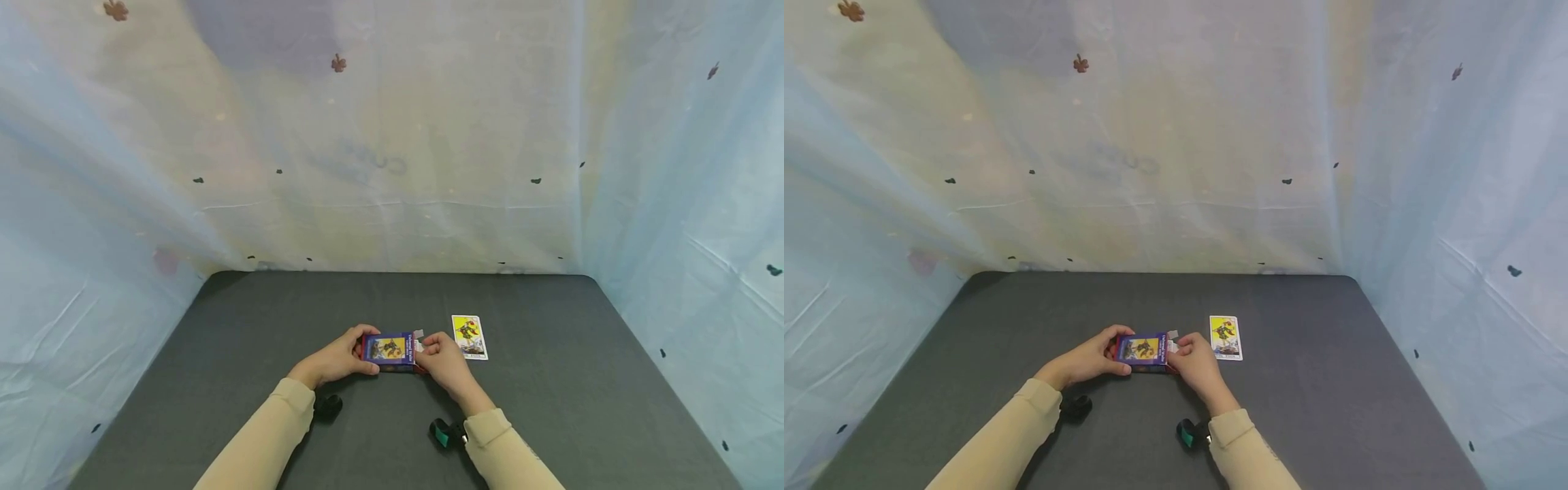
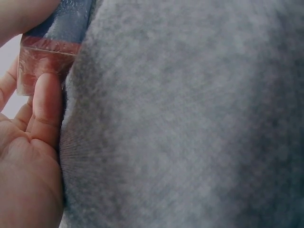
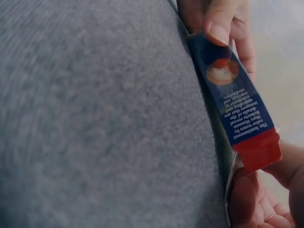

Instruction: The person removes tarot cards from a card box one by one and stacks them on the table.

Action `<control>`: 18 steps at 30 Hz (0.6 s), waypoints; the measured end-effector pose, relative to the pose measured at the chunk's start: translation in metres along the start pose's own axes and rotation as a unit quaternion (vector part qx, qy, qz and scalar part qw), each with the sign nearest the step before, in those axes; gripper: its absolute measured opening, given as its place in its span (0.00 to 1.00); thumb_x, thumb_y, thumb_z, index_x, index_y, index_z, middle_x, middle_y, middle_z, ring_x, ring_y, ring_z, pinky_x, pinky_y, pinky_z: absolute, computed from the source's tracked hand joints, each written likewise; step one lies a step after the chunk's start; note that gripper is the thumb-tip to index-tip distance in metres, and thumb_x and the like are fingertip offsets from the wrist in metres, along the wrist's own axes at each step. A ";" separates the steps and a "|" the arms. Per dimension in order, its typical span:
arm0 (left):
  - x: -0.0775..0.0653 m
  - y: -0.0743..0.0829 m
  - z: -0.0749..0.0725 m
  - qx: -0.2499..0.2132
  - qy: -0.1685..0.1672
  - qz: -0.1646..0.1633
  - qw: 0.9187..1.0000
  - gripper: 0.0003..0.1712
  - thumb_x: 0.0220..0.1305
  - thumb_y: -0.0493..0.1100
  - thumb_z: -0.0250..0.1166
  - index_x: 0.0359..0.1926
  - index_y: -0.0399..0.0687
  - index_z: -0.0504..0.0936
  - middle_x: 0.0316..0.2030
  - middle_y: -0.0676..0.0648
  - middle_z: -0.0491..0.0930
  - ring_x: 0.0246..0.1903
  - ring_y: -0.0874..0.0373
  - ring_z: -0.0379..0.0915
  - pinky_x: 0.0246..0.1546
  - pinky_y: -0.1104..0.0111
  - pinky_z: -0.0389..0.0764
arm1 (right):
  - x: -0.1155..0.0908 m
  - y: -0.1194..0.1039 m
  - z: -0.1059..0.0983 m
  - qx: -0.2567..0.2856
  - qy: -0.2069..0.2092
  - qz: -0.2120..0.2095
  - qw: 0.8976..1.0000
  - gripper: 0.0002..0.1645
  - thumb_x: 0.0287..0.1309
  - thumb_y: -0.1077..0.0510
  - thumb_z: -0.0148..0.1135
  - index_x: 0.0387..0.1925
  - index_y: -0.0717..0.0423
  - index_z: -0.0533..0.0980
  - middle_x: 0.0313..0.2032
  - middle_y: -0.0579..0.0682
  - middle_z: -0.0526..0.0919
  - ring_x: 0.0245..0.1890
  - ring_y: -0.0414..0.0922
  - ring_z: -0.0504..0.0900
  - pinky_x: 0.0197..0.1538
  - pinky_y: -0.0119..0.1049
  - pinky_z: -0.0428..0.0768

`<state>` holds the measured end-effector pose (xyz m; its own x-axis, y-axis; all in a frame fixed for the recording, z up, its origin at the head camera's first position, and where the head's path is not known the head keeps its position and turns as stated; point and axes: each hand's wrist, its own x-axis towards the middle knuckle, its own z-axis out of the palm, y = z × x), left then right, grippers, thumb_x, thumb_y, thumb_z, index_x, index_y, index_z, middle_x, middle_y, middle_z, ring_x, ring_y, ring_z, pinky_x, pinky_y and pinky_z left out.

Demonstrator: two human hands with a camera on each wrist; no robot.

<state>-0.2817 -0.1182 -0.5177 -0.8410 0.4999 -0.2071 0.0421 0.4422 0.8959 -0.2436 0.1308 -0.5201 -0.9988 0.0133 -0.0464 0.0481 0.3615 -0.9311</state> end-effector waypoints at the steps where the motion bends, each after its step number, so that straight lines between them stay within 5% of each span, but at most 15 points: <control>1: 0.000 0.000 0.000 0.001 0.000 0.000 1.000 0.42 0.52 0.50 0.75 0.65 0.61 0.64 0.52 0.45 0.65 0.44 0.51 0.68 0.45 0.61 0.71 | 0.000 0.000 0.000 0.002 0.001 0.004 1.000 0.20 0.53 0.61 0.70 0.43 0.66 0.71 0.26 0.52 0.77 0.23 0.41 0.73 0.25 0.32 0.71; 18: 0.000 0.002 -0.001 -0.011 -0.008 0.001 1.000 0.41 0.53 0.49 0.75 0.64 0.59 0.64 0.53 0.45 0.65 0.45 0.51 0.68 0.45 0.61 0.71 | 0.001 -0.003 0.000 0.031 -0.013 0.017 0.999 0.15 0.52 0.63 0.66 0.40 0.66 0.72 0.26 0.53 0.78 0.24 0.42 0.76 0.27 0.35 0.75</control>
<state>-0.2822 -0.1179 -0.5154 -0.8326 0.5125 -0.2102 0.0324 0.4240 0.9051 -0.2448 0.1301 -0.5177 -0.9962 0.0011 -0.0875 0.0837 0.3021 -0.9496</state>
